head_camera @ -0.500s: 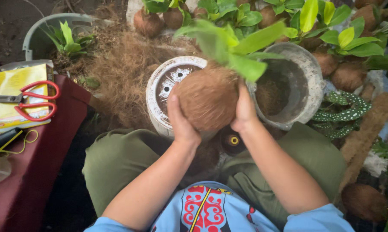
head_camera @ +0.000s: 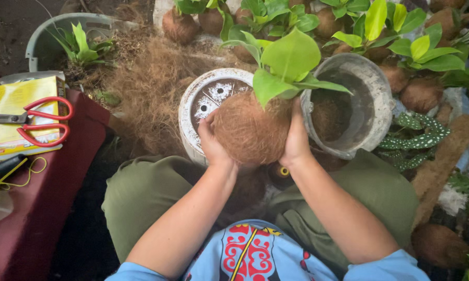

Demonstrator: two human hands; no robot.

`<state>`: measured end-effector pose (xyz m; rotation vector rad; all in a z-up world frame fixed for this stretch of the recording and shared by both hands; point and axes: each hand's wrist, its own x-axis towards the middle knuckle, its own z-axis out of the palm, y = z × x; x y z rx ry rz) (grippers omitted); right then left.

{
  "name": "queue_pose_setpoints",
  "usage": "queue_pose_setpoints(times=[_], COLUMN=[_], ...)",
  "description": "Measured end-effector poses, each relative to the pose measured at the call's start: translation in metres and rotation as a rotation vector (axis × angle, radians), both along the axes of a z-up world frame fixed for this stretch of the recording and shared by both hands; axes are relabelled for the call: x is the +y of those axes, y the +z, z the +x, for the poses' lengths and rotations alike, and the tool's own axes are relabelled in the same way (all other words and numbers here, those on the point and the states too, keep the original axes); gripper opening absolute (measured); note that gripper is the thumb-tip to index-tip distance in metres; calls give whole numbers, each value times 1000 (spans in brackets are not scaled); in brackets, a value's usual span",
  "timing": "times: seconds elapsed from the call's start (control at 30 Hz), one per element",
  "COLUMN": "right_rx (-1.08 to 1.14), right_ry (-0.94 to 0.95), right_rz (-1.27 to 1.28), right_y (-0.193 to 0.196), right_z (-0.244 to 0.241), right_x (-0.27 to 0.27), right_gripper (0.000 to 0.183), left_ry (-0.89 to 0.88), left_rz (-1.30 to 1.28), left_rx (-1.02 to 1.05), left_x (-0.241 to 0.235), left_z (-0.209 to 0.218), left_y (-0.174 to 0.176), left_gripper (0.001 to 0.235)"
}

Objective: The person wraps a small plant growing in a coconut shell with coconut fiber, using both hands to press and smooth the material around the shell. The person rotates the coconut to cover all sides and continues adding fiber until the shell is fully covered.

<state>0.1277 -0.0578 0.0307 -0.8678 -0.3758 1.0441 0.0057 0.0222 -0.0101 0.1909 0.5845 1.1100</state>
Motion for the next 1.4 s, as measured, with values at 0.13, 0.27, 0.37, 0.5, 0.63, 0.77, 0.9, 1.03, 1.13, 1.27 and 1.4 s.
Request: queue_pose_setpoints(times=[0.13, 0.27, 0.37, 0.5, 0.63, 0.77, 0.9, 1.03, 1.13, 1.27, 1.4], right_rx=[139, 152, 116, 53, -11, 23, 63, 177, 141, 199, 254], right_ry=[25, -1, -105, -171, -266, -119, 6, 37, -10, -103, -122], right_rz=[-52, -113, -201, -163, -128, -113, -147, -108, -56, -24, -64], right_y=[1, -4, -13, -17, -16, -3, 11, 8, 2, -2, 9], right_z=[20, 33, 22, 1, -18, -6, 21, 18, 9, -4, 1], right_x=[12, 23, 30, 39, 44, 47, 48, 48, 43, 38, 37], right_gripper=[65, 64, 63, 61, 59, 62, 67, 68, 65, 67, 71], left_ry=[-190, -215, -124, 5, 37, -60, -279, -372, -269, -207, -288], left_rz=[-36, -2, 3, -38, -44, -93, -236, -148, -81, -18, 92], left_rx=[59, 160, 119, 118, 54, 105, 66, 98, 30, 106, 158], left_x=[1, -4, 0, 15, 29, 37, 49, 40, 36, 40, 33], left_z=[0, 3, 7, 9, 6, -5, -18, -15, -13, -8, -5], left_y=[18, 36, 32, 13, 2, 19, 40, 40, 28, 20, 31], left_gripper=[54, 55, 60, 66, 69, 67, 72, 61, 57, 62, 57])
